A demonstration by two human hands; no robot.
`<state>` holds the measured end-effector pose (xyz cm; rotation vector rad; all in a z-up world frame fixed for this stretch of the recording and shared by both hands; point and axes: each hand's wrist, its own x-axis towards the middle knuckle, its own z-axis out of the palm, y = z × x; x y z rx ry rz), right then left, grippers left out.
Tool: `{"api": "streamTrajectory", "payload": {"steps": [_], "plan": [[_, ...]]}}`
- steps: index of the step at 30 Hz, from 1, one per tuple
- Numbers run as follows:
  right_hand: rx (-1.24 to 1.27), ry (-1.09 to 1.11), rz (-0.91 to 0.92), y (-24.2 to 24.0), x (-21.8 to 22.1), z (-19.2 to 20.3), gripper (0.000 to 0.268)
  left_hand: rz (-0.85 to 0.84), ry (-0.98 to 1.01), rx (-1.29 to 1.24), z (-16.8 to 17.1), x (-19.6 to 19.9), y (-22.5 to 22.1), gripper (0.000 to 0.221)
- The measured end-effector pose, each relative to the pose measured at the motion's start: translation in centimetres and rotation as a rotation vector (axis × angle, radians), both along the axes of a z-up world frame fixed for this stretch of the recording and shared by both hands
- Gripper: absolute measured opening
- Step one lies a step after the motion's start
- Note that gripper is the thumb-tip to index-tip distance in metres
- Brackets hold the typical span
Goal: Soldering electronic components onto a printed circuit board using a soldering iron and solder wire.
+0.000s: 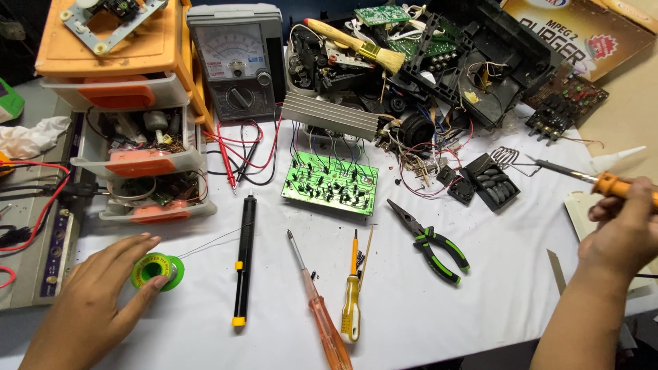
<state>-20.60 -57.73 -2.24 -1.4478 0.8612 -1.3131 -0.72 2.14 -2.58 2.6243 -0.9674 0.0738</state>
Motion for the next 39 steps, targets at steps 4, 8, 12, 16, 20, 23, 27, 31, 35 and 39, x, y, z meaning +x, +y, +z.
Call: {"api": "streamTrajectory", "payload": {"steps": [4,8,12,16,20,23,27,31,35,39], "plan": [[0.102,-0.097,-0.07,-3.7,-1.7,-1.1,0.011,0.003,-0.113,0.005,0.9,-0.7,-0.6,0.054],[0.082,-0.334,-0.044,-1.3,0.3,0.1,0.009,-0.112,-0.244,-0.083,2.7,-1.5,-3.6,0.046],[-0.125,-0.236,0.174,8.3,4.8,4.3,0.025,-0.277,-0.282,-0.124,3.8,-1.8,-7.0,0.038],[-0.253,-0.199,0.356,12.3,7.7,4.1,0.024,-0.367,-0.378,-0.102,4.8,-1.0,-9.8,0.029],[-0.18,-0.237,0.429,13.5,8.7,2.1,0.023,-0.395,-0.388,-0.075,4.5,1.0,-10.2,0.023],[-0.161,-0.227,0.486,14.1,8.7,0.7,0.024,-0.387,-0.353,-0.061,4.0,2.1,-9.8,0.024],[-0.178,-0.174,0.475,14.4,8.5,-0.4,0.027,-0.379,-0.324,-0.206,3.4,2.4,-9.5,0.022],[-0.252,-0.136,0.411,14.6,8.5,-1.4,0.031,-0.371,-0.226,-0.296,1.9,2.7,-9.2,0.022],[-0.428,-0.073,0.352,14.3,8.5,-2.6,0.029,-0.389,-0.229,-0.277,1.4,2.6,-9.4,0.026],[-0.535,-0.081,0.423,14.4,8.5,-3.0,0.024,-0.377,-0.185,-0.283,1.4,2.6,-9.4,0.03]]}}
